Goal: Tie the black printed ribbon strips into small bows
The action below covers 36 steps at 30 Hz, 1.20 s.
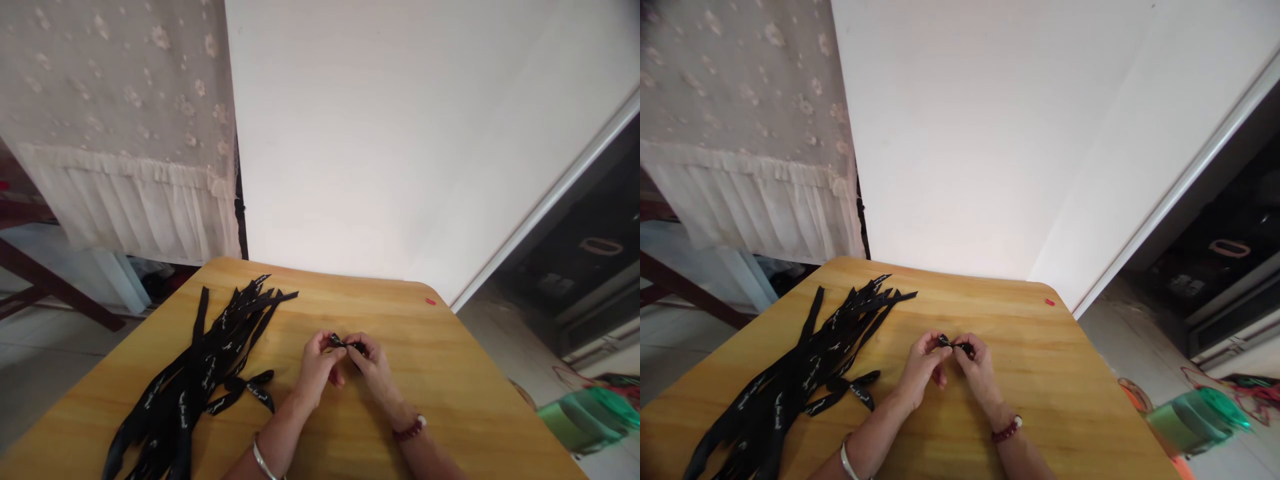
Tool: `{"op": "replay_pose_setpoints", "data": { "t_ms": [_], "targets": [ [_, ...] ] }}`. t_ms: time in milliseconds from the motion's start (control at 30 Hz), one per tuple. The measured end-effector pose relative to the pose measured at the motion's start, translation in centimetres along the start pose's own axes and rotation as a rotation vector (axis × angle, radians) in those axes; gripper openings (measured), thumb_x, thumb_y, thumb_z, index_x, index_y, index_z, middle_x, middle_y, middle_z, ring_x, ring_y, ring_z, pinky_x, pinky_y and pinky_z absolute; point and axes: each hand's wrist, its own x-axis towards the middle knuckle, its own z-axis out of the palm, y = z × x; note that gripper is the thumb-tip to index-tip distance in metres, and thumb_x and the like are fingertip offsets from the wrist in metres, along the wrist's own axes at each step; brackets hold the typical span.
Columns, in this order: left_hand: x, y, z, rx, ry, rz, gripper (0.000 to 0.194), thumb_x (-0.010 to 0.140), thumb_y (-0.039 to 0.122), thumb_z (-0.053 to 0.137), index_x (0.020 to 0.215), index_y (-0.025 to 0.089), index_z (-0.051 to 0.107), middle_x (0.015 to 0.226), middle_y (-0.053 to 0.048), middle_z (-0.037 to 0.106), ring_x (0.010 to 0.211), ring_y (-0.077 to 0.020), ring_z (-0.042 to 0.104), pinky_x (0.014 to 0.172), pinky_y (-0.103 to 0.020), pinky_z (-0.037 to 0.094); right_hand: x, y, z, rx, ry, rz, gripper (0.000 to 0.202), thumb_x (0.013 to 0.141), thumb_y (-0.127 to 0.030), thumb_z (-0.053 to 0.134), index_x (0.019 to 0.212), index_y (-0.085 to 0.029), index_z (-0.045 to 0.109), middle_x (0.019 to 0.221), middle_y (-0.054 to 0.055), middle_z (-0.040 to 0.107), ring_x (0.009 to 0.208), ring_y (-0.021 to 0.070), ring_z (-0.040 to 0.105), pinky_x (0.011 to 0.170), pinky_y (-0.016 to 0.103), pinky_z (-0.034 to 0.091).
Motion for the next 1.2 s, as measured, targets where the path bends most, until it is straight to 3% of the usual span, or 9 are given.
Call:
{"op": "replay_pose_setpoints", "data": {
  "t_ms": [267, 500, 600, 767, 1033, 1200],
  "targets": [
    [0.17, -0.03, -0.10, -0.023, 0.068, 0.030, 0.016, 0.062, 0.025, 0.058, 0.065, 0.017, 0.045, 0.051, 0.007, 0.049, 0.023, -0.0054, 0.040, 0.021, -0.016, 0.029, 0.01, -0.08, 0.19, -0.037, 0.006, 0.011, 0.009, 0.064, -0.026, 0.057, 0.066, -0.017, 0.058, 0.067, 0.002, 0.061, 0.062, 0.0160, 0.054, 0.056, 0.025, 0.040],
    [0.25, -0.07, -0.30, -0.133, 0.120, 0.038, 0.025, 0.066, 0.039, 0.056, 0.069, 0.016, 0.049, 0.039, 0.009, 0.044, 0.023, -0.0068, 0.040, 0.022, -0.016, 0.029, 0.14, 0.02, 0.03, -0.009, 0.003, 0.007, 0.008, 0.065, -0.026, 0.058, 0.067, -0.017, 0.059, 0.065, 0.001, 0.060, 0.060, 0.0147, 0.052, 0.055, 0.024, 0.039],
    [0.33, -0.07, -0.35, -0.171, 0.084, 0.034, 0.027, 0.063, 0.039, 0.060, 0.072, 0.016, 0.050, 0.045, 0.008, 0.048, 0.025, -0.0066, 0.041, 0.024, -0.017, 0.032, 0.07, 0.17, -0.08, 0.004, 0.004, 0.004, 0.009, 0.066, -0.026, 0.058, 0.067, -0.017, 0.059, 0.061, 0.000, 0.058, 0.057, 0.0133, 0.050, 0.053, 0.023, 0.037],
    [0.25, -0.05, -0.13, -0.167, -0.036, -0.030, 0.025, 0.055, 0.023, 0.067, 0.073, 0.013, 0.054, 0.061, 0.002, 0.058, 0.038, -0.0099, 0.054, 0.035, -0.021, 0.044, 0.09, 0.56, -0.01, 0.088, -0.020, 0.036, 0.013, 0.069, -0.029, 0.058, 0.066, -0.016, 0.057, 0.057, -0.002, 0.054, 0.055, 0.0118, 0.048, 0.053, 0.022, 0.037],
    [0.40, -0.13, -0.22, -0.193, -0.012, -0.019, 0.016, 0.056, 0.017, 0.067, 0.067, 0.010, 0.059, 0.058, -0.002, 0.061, 0.050, -0.0102, 0.057, 0.052, -0.023, 0.050, -0.13, 0.23, 0.21, 0.189, -0.040, 0.080, 0.019, 0.067, -0.035, 0.061, 0.071, -0.017, 0.056, 0.062, -0.002, 0.055, 0.058, 0.0121, 0.050, 0.054, 0.022, 0.040],
    [0.50, -0.40, -0.42, -0.182, 0.036, -0.017, 0.014, 0.058, 0.018, 0.065, 0.066, 0.011, 0.056, 0.055, -0.002, 0.061, 0.046, -0.0117, 0.057, 0.044, -0.022, 0.048, -0.28, -0.32, -0.04, 0.145, 0.039, 0.091, 0.024, 0.075, -0.041, 0.051, 0.069, -0.018, 0.054, 0.064, -0.001, 0.054, 0.060, 0.0126, 0.050, 0.052, 0.021, 0.039]
  ]
}}
